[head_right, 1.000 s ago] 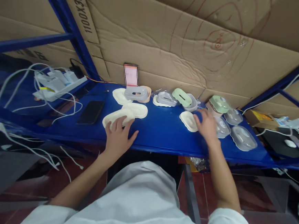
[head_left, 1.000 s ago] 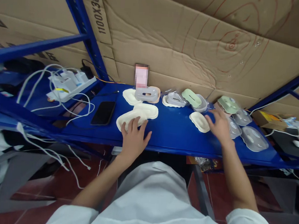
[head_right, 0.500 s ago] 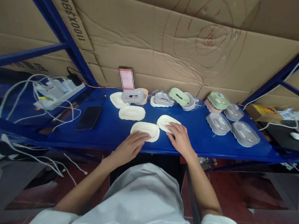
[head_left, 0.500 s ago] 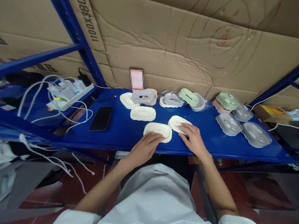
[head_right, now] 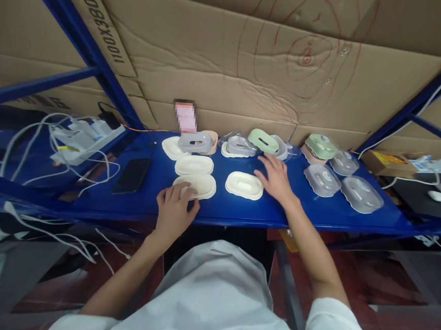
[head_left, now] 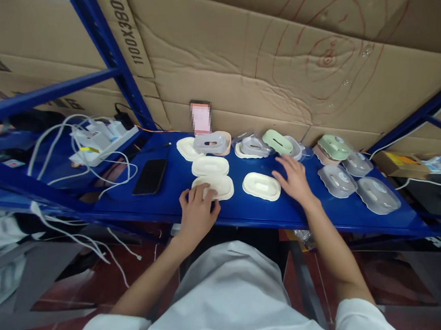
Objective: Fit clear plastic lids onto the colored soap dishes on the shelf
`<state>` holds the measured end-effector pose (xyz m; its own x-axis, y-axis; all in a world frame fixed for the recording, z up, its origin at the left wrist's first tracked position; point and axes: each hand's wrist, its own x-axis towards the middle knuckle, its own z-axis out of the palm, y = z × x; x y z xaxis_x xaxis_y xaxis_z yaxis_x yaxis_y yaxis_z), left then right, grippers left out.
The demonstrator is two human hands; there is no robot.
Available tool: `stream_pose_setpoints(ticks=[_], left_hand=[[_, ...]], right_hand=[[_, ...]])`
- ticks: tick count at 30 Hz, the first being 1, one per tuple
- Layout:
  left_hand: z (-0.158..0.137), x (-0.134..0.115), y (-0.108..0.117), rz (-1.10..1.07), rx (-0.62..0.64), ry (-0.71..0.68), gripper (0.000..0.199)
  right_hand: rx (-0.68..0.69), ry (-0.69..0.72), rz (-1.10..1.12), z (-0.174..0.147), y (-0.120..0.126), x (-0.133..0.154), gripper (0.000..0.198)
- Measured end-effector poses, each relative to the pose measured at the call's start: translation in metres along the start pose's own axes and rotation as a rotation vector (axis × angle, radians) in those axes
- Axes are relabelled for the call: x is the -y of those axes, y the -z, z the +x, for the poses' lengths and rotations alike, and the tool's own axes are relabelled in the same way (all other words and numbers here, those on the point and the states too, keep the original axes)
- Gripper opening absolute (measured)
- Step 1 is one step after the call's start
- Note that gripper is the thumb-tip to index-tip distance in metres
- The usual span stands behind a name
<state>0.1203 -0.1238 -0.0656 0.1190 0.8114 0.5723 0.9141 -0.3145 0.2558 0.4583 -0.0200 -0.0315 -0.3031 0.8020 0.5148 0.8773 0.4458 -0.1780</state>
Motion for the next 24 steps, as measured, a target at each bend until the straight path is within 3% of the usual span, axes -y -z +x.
stream_pose_setpoints(ticks=[4, 8, 11, 13, 19, 24], left_hand=[[0.002, -0.011, -0.003, -0.096, 0.031, -0.110, 0.030], [0.010, -0.029, -0.011, -0.237, 0.185, -0.329, 0.036], [0.014, -0.034, -0.016, -0.247, 0.305, -0.453, 0.040], [0.013, -0.033, -0.017, -0.240, 0.317, -0.440, 0.040], [0.005, -0.026, -0.018, -0.237, 0.203, -0.379, 0.041], [0.006, -0.026, -0.024, -0.202, 0.110, -0.400, 0.050]], right_hand=[[-0.014, -0.099, -0.135, 0.054, -0.007, -0.033, 0.049], [0.064, -0.161, -0.189, 0.072, -0.013, -0.045, 0.038], [0.025, -0.105, -0.178, 0.053, -0.004, -0.039, 0.038], [0.003, -0.021, -0.131, 0.027, 0.007, -0.026, 0.040], [0.054, 0.168, 0.096, -0.060, 0.028, 0.037, 0.036], [0.137, 0.265, 0.228, -0.073, 0.013, 0.071, 0.037]])
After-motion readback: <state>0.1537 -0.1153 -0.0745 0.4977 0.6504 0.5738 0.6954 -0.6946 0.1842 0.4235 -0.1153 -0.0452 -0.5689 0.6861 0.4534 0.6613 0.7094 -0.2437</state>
